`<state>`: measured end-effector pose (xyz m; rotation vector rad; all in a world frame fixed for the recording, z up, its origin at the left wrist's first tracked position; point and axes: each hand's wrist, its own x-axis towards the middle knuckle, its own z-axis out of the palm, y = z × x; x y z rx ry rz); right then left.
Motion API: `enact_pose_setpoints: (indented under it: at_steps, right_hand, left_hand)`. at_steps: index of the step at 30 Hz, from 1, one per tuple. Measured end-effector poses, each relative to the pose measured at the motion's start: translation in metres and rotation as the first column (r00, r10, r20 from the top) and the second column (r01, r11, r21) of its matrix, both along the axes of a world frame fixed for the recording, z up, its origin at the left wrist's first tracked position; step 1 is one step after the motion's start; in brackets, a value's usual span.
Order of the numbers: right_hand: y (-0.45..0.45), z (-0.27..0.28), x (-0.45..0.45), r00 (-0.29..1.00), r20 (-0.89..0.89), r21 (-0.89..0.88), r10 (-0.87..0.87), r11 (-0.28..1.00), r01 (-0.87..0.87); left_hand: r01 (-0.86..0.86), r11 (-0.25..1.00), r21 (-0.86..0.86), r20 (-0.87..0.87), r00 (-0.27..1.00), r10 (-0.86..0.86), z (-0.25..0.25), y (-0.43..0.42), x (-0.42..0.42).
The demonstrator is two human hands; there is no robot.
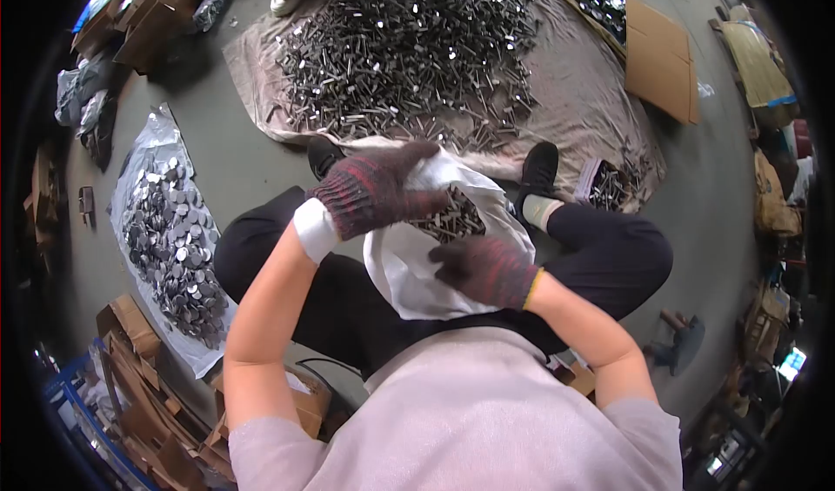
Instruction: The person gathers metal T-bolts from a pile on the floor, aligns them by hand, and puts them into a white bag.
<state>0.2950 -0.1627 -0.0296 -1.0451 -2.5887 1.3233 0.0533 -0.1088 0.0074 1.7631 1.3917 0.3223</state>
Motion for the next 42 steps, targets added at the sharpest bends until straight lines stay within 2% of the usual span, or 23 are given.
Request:
enact_pose_setpoints:
  at_steps: [1, 3, 5, 6, 7, 8, 9, 12, 13, 14, 15, 16, 17, 19, 20, 22, 23, 25, 26, 31, 33, 37, 42]
  right_hand:
    - [-0.005, -0.014, -0.002, 0.997, -0.081, 0.042, 0.01, 0.999, -0.006]
    - [0.013, 0.006, -0.009, 0.982, 0.081, -0.05, 0.171, 0.985, -0.168]
    - [0.035, 0.001, 0.003, 0.981, -0.182, -0.395, -0.072, 0.919, -0.006]
    - [0.059, 0.024, 0.009, 0.958, -0.172, -0.5, -0.228, 0.858, 0.115]
    - [0.08, 0.011, 0.024, 0.88, -0.307, -0.527, -0.362, 0.835, 0.159]
    - [0.106, 0.026, 0.033, 0.807, -0.221, -0.602, -0.547, 0.728, 0.329]
    - [0.125, 0.012, 0.041, 0.626, -0.286, -0.654, -0.726, 0.625, 0.426]
    - [0.19, -0.027, 0.065, 0.433, -0.181, -0.459, -0.883, 0.465, 0.757]
    - [0.21, -0.064, 0.074, 0.468, -0.041, -0.28, -0.883, 0.46, 0.843]
    - [0.221, -0.107, 0.086, 0.473, 0.104, -0.085, -0.875, 0.466, 0.881]
    - [0.217, -0.15, 0.099, 0.649, 0.188, 0.228, -0.737, 0.676, 0.701]
    - [0.214, -0.193, 0.105, 0.753, 0.329, 0.477, -0.57, 0.788, 0.389]
    - [0.217, -0.227, 0.099, 0.66, 0.65, 0.318, -0.376, 0.924, 0.212]
    - [0.202, -0.241, 0.083, 0.665, 0.663, 0.156, -0.344, 0.932, 0.326]
    - [0.203, -0.248, 0.078, 0.671, 0.662, 0.142, -0.334, 0.935, 0.325]
    - [0.209, -0.256, 0.069, 0.722, 0.628, 0.392, -0.29, 0.919, 0.028]
    - [0.221, -0.263, 0.068, 0.727, 0.627, 0.381, -0.28, 0.924, 0.027]
    - [0.258, -0.282, 0.073, 0.745, 0.668, 0.364, -0.004, 0.874, -0.322]
    - [0.274, -0.299, 0.082, 0.87, 0.491, 0.537, -0.039, 0.8, -0.268]
    - [0.298, -0.282, 0.043, 0.915, 0.277, 0.654, -0.293, 0.755, 0.043]
    - [0.281, -0.268, 0.007, 0.945, 0.322, 0.448, -0.054, 0.888, -0.102]
    - [0.208, -0.321, -0.073, 0.99, -0.027, 0.504, 0.141, 0.857, -0.109]
    - [0.254, -0.302, -0.041, 0.911, 0.168, 0.527, 0.378, 0.746, -0.407]
  left_hand:
    - [0.072, 0.996, -0.047, -0.002, 0.997, -0.073, 0.014, 0.006, 0.001]
    - [0.044, 0.989, -0.143, 0.06, 0.998, -0.036, 0.04, 0.013, -0.006]
    - [-0.105, 0.925, -0.365, 0.267, 0.94, 0.211, 0.037, 0.024, -0.021]
    - [-0.144, 0.937, -0.318, 0.249, 0.941, 0.229, 0.038, 0.031, -0.028]
    - [-0.185, 0.946, -0.265, 0.234, 0.94, 0.25, 0.039, 0.04, -0.035]
    - [-0.253, 0.943, -0.216, 0.167, 0.942, 0.291, 0.029, 0.046, -0.042]
    - [-0.243, 0.945, -0.221, 0.168, 0.944, 0.282, 0.02, 0.052, -0.048]
    - [-0.322, 0.914, -0.247, 0.077, 0.934, 0.35, -0.019, 0.066, -0.057]
    - [-0.315, 0.914, -0.256, 0.075, 0.936, 0.343, -0.016, 0.074, -0.051]
    - [-0.263, 0.926, -0.27, -0.226, 0.952, 0.205, -0.008, 0.084, -0.039]
    - [-0.219, 0.929, -0.299, -0.502, 0.864, 0.042, -0.006, 0.091, -0.033]
    - [-0.236, 0.931, -0.278, -0.489, 0.869, 0.074, -0.013, 0.093, -0.034]
    - [-0.241, 0.928, -0.285, -0.497, 0.865, 0.072, -0.02, 0.093, -0.041]
    - [-0.246, 0.903, -0.352, -0.121, 0.969, 0.217, -0.033, 0.091, -0.055]
    - [-0.214, 0.942, -0.259, -0.224, 0.962, 0.157, -0.033, 0.092, -0.054]
    - [-0.26, 0.894, -0.365, -0.226, 0.956, 0.186, -0.027, 0.104, -0.05]
    - [-0.301, 0.839, -0.453, -0.222, 0.95, 0.22, -0.027, 0.11, -0.05]
    - [-0.324, 0.806, -0.496, -0.212, 0.945, 0.25, -0.033, 0.118, -0.056]
    - [-0.316, 0.809, -0.496, -0.178, 0.949, 0.261, -0.035, 0.121, -0.061]
    - [-0.388, 0.732, -0.56, -0.101, 0.909, 0.405, -0.035, 0.128, -0.064]
    - [-0.429, 0.679, -0.596, -0.125, 0.884, 0.45, -0.029, 0.133, -0.058]
    - [-0.423, 0.706, -0.569, -0.136, 0.894, 0.426, -0.029, 0.132, -0.053]
    - [-0.431, 0.699, -0.57, -0.15, 0.891, 0.428, -0.026, 0.133, -0.054]
